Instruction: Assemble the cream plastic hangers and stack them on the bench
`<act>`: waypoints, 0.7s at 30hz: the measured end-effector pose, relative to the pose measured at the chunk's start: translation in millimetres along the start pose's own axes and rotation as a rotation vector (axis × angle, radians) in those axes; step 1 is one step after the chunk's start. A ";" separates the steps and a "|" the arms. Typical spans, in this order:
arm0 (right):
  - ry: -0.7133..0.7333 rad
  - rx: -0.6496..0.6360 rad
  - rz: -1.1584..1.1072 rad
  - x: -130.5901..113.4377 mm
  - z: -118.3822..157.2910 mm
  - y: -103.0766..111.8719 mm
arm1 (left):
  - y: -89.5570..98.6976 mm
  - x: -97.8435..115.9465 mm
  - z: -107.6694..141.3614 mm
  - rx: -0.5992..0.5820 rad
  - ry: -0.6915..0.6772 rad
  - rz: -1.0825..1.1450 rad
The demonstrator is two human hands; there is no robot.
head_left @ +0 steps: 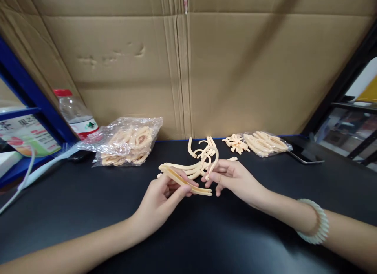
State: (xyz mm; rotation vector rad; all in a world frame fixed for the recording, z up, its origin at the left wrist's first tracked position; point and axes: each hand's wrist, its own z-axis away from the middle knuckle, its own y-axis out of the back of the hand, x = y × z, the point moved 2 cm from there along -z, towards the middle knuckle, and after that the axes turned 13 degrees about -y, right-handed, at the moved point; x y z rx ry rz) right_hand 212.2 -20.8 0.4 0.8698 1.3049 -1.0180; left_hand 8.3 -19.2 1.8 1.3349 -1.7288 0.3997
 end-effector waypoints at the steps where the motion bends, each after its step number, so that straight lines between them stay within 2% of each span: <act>1: -0.011 -0.013 -0.036 1.8 0.9 -1.5 | 0.4 0.8 1.1 0.010 -0.011 -0.016; 7: -0.175 -0.173 -0.245 9.5 8.2 -8.4 | 5.2 6.1 4.3 0.108 -0.024 -0.079; 14: -0.257 -0.190 -0.300 10.0 8.0 -7.2 | 3.6 9.6 6.4 0.152 -0.062 -0.214; 21: -0.254 -0.185 -0.270 11.9 8.6 -7.5 | 4.1 9.2 9.5 0.114 -0.106 -0.291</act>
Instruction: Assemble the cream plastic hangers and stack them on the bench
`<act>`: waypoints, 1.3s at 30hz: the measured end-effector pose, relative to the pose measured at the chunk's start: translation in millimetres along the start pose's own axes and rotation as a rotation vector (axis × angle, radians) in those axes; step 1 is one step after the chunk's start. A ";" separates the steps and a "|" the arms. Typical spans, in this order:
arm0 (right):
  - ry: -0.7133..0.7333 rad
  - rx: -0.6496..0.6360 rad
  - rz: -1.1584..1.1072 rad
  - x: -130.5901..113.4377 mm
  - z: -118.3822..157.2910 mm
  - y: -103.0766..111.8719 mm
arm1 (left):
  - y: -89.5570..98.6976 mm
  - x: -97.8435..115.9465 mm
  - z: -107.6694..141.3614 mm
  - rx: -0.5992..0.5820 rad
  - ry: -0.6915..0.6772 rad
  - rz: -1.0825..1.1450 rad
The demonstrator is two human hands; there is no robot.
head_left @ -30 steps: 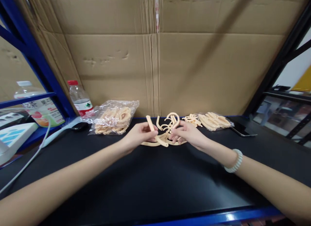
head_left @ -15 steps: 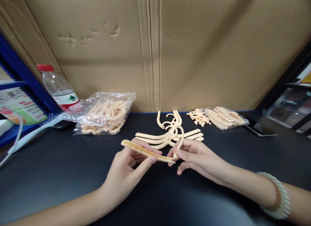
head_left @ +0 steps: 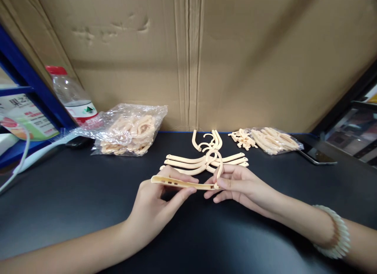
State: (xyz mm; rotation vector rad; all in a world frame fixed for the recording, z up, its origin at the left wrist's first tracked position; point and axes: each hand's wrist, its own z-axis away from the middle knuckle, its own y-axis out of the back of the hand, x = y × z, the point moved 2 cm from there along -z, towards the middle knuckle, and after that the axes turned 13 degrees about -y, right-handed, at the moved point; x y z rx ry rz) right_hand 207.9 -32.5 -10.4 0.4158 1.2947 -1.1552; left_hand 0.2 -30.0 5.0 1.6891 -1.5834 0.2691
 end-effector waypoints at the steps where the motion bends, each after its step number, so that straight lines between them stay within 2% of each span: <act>1: 0.005 0.002 0.007 0.0 0.0 -0.2 | 0.0 -0.4 0.6 -0.008 -0.007 -0.003; 17: 0.144 0.113 0.077 2.9 -0.1 -6.1 | -5.9 6.0 6.6 -0.012 0.006 0.039; 22: 0.138 0.117 0.044 4.5 1.6 -10.8 | -9.2 6.8 4.4 0.052 0.135 0.135; 27: 0.301 0.254 0.227 -1.7 2.2 -12.5 | -9.7 1.0 -3.7 0.100 0.309 0.308; 31: 0.295 0.265 0.298 0.0 -2.1 -9.7 | -8.8 -0.8 -5.7 0.087 0.381 0.309; 35: 0.284 0.278 0.300 2.5 -4.1 -7.2 | -9.5 -0.5 -6.0 0.095 0.394 0.310; 39: 0.268 0.219 0.323 3.8 -3.8 -10.3 | -15.4 -0.2 -3.7 0.032 0.449 0.382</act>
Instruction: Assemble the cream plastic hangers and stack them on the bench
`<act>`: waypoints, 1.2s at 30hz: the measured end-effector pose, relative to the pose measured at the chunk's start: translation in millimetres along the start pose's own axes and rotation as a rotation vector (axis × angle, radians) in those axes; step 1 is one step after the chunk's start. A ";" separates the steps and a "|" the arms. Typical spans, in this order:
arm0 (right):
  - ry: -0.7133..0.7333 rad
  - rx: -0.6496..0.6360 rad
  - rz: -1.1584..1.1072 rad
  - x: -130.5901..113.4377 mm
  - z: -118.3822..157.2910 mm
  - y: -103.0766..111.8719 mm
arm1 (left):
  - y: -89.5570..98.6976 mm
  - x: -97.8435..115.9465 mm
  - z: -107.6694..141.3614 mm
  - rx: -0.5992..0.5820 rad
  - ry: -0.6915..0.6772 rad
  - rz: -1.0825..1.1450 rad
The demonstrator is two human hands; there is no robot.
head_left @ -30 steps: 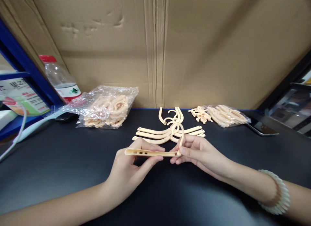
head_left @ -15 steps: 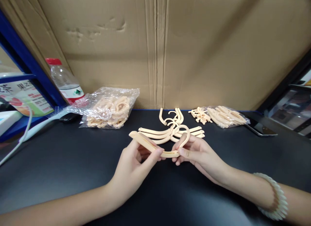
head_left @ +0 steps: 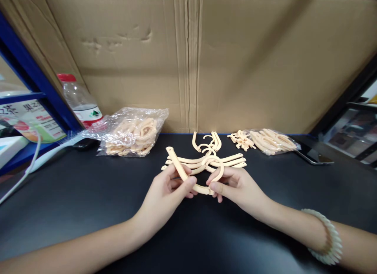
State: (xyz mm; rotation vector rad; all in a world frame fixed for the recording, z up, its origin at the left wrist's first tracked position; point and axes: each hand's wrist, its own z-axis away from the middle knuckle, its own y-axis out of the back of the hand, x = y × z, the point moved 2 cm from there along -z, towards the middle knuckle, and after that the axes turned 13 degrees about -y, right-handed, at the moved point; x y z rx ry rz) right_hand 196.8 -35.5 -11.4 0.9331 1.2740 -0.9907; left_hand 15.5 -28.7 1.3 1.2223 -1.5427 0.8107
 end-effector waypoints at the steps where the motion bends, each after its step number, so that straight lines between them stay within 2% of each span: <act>1: 0.005 -0.017 0.004 0.0 0.4 -1.3 | -2.3 -0.9 1.3 -0.035 0.029 0.014; 6: -0.003 -0.008 -0.021 1.5 2.3 -6.4 | -13.8 -2.0 7.6 -0.209 0.121 0.070; 10: 0.060 0.086 0.050 -8.8 0.6 3.3 | -12.7 -1.5 6.3 -0.171 0.169 0.099; 13: 0.233 0.269 0.276 -27.1 -10.6 29.7 | -8.4 -1.8 4.2 -0.118 0.192 0.127; 14: 0.298 0.343 0.410 -33.0 -16.9 41.0 | -7.3 -1.8 3.8 -0.107 0.196 0.139; 16: 0.362 0.394 0.705 -39.8 -33.1 63.1 | -5.9 -1.5 3.2 -0.088 0.208 0.163; 20: 0.347 0.335 1.125 -32.6 -63.6 96.5 | -4.5 -0.8 3.3 -0.049 0.227 0.201; 24: 0.311 0.260 1.347 -17.2 -73.8 108.1 | -3.2 -2.2 3.7 -0.037 0.223 0.236; 36: 0.351 0.200 1.372 -11.2 -79.4 116.1 | -3.7 -1.1 2.6 -0.023 0.241 0.267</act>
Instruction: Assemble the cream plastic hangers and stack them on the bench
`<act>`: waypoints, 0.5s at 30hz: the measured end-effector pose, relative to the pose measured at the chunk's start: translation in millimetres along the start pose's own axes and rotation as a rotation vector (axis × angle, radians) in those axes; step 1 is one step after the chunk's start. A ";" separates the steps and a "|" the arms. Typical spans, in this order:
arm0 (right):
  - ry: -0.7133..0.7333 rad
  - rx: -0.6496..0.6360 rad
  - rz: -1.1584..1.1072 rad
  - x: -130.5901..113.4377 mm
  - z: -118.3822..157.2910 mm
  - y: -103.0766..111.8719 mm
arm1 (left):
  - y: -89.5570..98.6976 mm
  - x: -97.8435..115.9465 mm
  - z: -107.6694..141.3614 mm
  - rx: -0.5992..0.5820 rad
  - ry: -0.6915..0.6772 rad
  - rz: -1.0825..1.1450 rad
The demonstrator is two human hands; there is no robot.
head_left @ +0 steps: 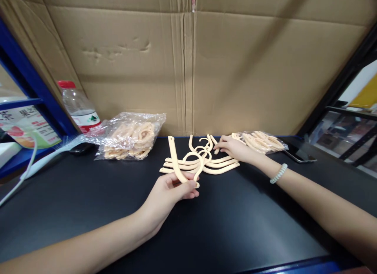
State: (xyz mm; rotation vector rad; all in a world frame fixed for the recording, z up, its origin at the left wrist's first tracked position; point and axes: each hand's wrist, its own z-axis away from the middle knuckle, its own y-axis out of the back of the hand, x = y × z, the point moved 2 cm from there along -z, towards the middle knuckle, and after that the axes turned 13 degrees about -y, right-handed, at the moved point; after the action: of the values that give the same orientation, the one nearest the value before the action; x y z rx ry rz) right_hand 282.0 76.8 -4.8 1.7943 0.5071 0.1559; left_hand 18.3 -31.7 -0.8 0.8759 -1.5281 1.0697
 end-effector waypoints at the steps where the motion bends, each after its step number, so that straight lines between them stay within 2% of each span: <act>1: 0.009 0.008 -0.005 -0.4 0.6 0.1 | -0.1 0.0 -0.1 0.004 0.001 -0.001; 6: 0.065 0.079 -0.006 -5.0 6.7 6.2 | -1.0 0.8 -0.4 0.027 0.003 -0.009; 8: 0.106 0.196 -0.031 -7.3 10.1 11.7 | -1.1 1.3 0.0 0.031 0.006 -0.005; 10: 0.137 0.374 -0.088 -10.5 14.8 18.9 | -0.9 1.7 0.5 0.030 0.009 0.005; 13: 0.047 0.583 -0.246 -18.7 24.4 29.7 | -0.8 2.1 1.0 0.026 0.011 0.015; 15: -0.081 0.592 -0.446 -28.2 31.3 34.6 | -0.9 2.4 1.1 0.023 0.012 0.011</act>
State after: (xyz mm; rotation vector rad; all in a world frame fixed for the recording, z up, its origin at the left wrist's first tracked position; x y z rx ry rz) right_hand 277.0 30.3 23.3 2.1879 0.9499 -0.4150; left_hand 18.3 -33.0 1.6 0.8761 -1.5149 1.1010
